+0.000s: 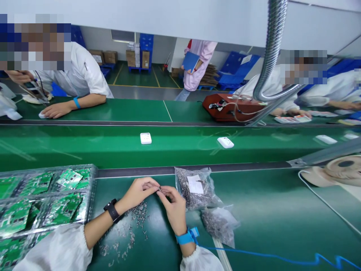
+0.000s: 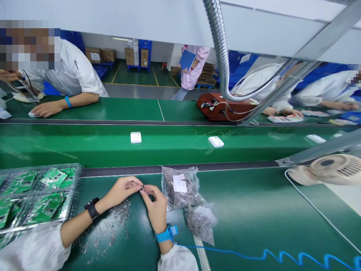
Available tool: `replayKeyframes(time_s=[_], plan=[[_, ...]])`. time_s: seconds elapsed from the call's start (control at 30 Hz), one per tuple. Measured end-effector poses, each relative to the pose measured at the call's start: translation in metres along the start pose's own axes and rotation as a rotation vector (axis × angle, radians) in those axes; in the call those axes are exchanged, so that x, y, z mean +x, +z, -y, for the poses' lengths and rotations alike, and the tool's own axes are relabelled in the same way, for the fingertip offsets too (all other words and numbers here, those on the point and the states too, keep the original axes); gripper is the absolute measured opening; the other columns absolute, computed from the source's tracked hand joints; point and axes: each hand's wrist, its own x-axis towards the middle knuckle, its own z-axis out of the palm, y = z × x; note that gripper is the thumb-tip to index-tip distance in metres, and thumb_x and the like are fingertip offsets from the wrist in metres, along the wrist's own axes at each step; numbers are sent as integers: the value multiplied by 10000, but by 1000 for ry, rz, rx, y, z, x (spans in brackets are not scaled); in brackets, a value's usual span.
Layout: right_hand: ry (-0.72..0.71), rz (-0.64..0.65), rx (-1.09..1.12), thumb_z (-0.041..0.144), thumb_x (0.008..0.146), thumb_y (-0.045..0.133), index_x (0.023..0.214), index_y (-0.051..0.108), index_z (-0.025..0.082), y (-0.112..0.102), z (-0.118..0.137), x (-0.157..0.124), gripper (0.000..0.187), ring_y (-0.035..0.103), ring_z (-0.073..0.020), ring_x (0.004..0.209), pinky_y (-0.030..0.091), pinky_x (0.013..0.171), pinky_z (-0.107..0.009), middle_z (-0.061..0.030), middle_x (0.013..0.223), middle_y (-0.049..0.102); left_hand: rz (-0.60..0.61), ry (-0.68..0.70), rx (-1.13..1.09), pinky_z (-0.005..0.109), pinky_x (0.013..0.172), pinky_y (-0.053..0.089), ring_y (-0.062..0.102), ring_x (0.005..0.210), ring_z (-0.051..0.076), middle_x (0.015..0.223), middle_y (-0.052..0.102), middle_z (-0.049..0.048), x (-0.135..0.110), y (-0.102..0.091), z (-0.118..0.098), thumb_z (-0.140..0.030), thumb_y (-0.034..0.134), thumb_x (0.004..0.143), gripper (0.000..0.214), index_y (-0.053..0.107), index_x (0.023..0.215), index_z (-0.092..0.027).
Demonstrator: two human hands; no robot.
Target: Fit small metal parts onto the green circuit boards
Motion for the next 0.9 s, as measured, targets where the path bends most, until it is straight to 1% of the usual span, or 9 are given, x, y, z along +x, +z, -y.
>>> replayKeyframes(time_s=[0.1,0.23,0.33,0.47,0.67,0.9], plan=[[20,14,45,449,901,764,1002,767,195,0,2,1,274,759,-251,871,625,821,-384,-93,947,793,-15,17,21,342,882,594,758,942,211,1007,797,88,0,1,-1,-341,696,936,209,739,1016,-153],[42,27,50,462,927,725,1001,769,193,-2,4,3,283,761,-260,883,622,816,-384,-101,958,795,-39,83,142,328,869,599,745,915,193,990,784,77,-1,2,-7,-312,675,947,176,736,1012,-161],[35,30,22,450,937,711,986,764,194,-4,6,4,266,754,-253,870,608,803,-367,-93,946,789,-34,106,202,320,872,600,740,916,188,994,781,69,-2,2,-10,-295,666,949,157,733,1017,-171],[8,49,-34,441,956,688,995,755,198,-5,7,5,255,741,-245,856,591,813,-363,-81,940,782,-14,106,210,311,868,596,734,910,183,982,776,62,-2,2,-10,-296,659,949,149,731,993,-173],[-46,83,-137,407,1002,622,1011,715,212,-4,4,3,216,714,-239,888,558,815,-343,-79,973,763,-8,163,328,272,798,582,698,829,157,917,755,31,-3,2,-8,-231,657,905,102,721,970,-186],[-100,30,-193,369,1024,584,1019,685,227,-2,4,-2,175,685,-231,884,533,828,-342,-63,953,730,-64,109,358,276,785,584,710,805,170,904,790,36,-3,5,-4,-238,662,889,145,779,962,-196]])
